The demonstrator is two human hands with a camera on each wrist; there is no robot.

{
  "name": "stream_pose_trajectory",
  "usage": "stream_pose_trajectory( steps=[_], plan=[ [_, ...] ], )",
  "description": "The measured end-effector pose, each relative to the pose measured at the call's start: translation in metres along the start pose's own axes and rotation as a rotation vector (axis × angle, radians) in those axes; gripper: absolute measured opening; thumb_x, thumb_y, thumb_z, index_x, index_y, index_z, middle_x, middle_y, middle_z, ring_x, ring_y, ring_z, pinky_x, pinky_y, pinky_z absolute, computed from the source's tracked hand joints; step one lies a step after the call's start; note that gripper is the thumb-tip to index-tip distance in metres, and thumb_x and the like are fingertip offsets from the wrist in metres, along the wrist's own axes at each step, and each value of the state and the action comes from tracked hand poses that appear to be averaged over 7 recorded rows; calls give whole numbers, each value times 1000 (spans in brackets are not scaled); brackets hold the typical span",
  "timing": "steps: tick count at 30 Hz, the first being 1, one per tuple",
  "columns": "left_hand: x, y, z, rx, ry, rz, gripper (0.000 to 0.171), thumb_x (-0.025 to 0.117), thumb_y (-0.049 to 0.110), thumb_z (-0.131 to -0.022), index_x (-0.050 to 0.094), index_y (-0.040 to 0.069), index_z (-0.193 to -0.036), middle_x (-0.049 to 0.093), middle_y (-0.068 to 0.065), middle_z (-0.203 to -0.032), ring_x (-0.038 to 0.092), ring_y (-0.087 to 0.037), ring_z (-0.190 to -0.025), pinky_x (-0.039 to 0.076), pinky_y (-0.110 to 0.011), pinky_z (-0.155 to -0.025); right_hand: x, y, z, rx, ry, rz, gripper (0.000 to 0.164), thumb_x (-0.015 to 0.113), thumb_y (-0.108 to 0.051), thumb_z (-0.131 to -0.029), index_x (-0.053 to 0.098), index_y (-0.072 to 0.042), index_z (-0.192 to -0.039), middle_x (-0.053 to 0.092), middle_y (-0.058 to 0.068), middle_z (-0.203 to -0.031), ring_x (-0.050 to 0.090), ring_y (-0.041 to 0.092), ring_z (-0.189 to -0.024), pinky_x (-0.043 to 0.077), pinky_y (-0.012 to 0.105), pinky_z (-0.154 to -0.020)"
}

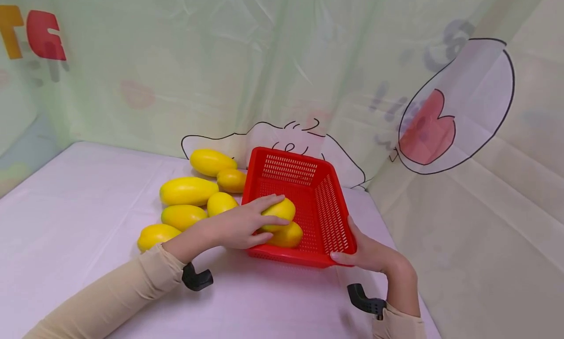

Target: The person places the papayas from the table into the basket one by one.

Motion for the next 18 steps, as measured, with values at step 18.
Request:
stream_pose_trajectory(
  steps=[18],
  plan=[
    [15, 1, -4, 37, -41, -197, 38, 41, 41, -99, 63, 27, -126, 58, 4, -134, 47, -15, -131, 34, -37, -111, 1, -1, 1, 3, 2, 33, 114, 71, -42, -80, -15, -19, -151, 13, 25, -150, 24, 45, -129, 56, 43, -81]
  ],
)
Point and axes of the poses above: each hand's wrist, its own z-axis away from the middle knuckle, its own x-axis out of the palm, y = z × x, the point moved 9 cm from there along -z, towards the middle knuckle
